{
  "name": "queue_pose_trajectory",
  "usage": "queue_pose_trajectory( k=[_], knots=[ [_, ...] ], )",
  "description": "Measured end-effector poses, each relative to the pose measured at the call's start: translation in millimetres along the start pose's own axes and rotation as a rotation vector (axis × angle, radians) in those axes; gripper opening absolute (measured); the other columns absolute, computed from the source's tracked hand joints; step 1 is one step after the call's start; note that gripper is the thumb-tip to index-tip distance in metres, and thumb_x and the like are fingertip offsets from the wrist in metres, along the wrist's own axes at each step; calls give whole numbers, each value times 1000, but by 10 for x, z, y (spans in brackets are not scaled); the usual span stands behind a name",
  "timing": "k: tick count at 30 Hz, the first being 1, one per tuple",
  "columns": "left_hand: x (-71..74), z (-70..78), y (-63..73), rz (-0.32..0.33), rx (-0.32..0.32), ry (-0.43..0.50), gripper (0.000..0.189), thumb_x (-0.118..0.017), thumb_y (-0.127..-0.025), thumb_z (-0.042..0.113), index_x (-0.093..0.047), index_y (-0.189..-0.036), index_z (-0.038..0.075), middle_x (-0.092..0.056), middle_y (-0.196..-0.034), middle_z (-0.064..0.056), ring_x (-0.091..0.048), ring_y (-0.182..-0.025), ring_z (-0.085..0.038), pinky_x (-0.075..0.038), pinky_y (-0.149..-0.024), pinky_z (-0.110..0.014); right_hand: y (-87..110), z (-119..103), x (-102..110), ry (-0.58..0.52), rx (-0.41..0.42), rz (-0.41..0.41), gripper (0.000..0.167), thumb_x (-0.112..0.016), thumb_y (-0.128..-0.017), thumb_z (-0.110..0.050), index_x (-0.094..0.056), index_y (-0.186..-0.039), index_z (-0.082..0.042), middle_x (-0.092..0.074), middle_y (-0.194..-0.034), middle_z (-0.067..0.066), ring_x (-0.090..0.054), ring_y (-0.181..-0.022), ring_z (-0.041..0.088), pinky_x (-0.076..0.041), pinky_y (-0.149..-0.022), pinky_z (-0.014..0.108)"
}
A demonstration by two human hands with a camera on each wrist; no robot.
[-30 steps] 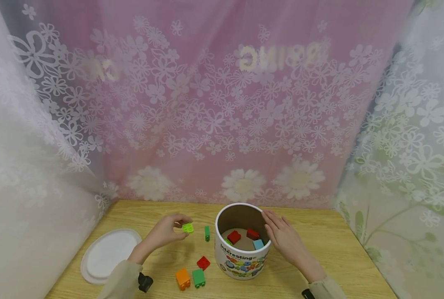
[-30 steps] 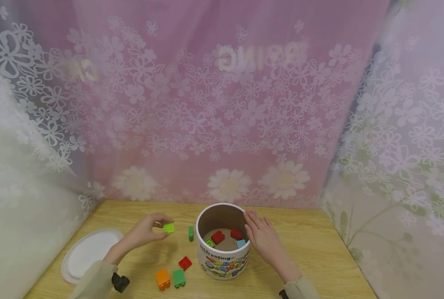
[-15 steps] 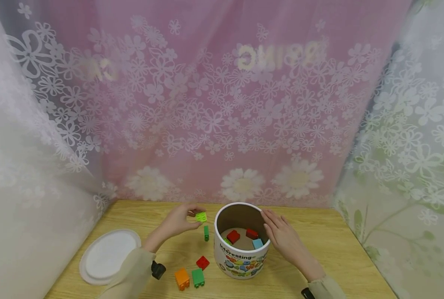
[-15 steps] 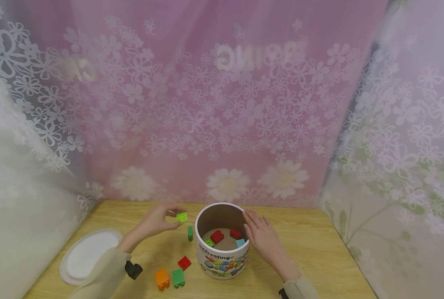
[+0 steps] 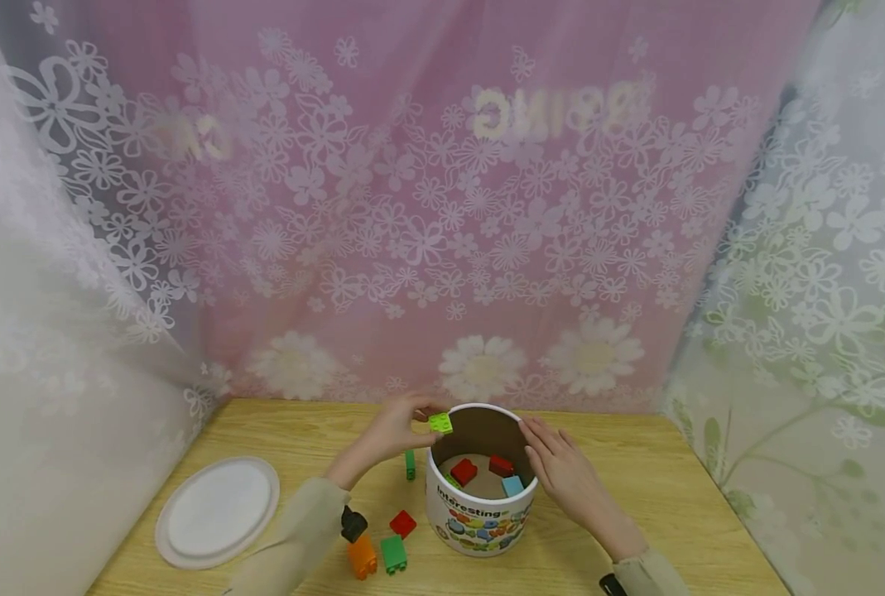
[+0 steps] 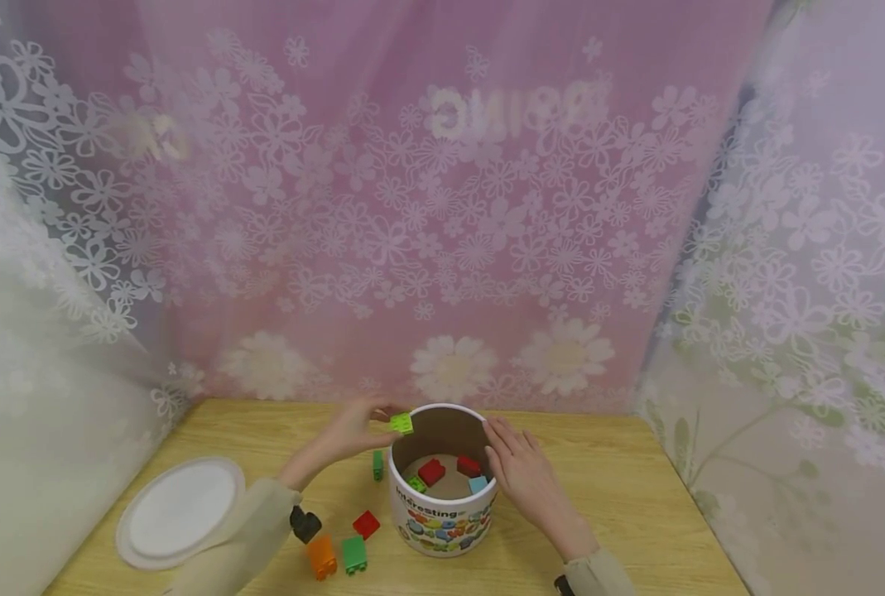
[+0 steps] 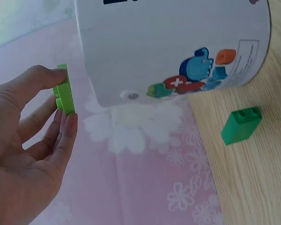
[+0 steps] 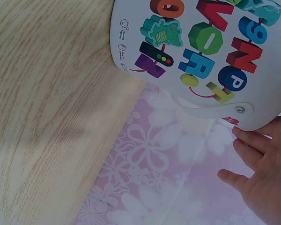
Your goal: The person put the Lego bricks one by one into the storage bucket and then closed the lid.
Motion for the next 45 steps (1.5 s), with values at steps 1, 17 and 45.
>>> queue_pose_trajectory(
  k=[1,17,45],
  knots=[
    [-23,16,-23,1,-7,3,38,-79,-87,8,-69,-123,2,-69,-117,-12,-66,-103,-28,-60,-90,-40,1,-2,4,-2,1,2,47,-59,-102,-16,-52,-146,1,-52,-149,18,-48,-138,38,-36,-112,63],
    [-401,128,-253,-66,-31,-19,36,-79,-90,14,-70,-124,4,-67,-119,-10,-66,-105,-27,-59,-90,-36,-5,-7,6,14,-22,-26,48,-58,-104,-19,-52,-147,0,-51,-150,18,-47,-139,36,-35,-114,62],
    [-677,142,-334,-98,0,-110,40,-79,-90,15,-69,-128,8,-68,-123,-6,-66,-106,-21,-57,-88,-27,9,-12,11,9,-6,2,46,-58,-103,-17,-54,-145,1,-53,-149,18,-49,-138,36,-38,-111,63]
  ],
)
Point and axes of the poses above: each hand's wrist, its own y-axis away from the middle knuckle, its own x-axis out of the back of the hand, z = x × y, the point moved 4 cm from there along -y, towards the middle knuckle
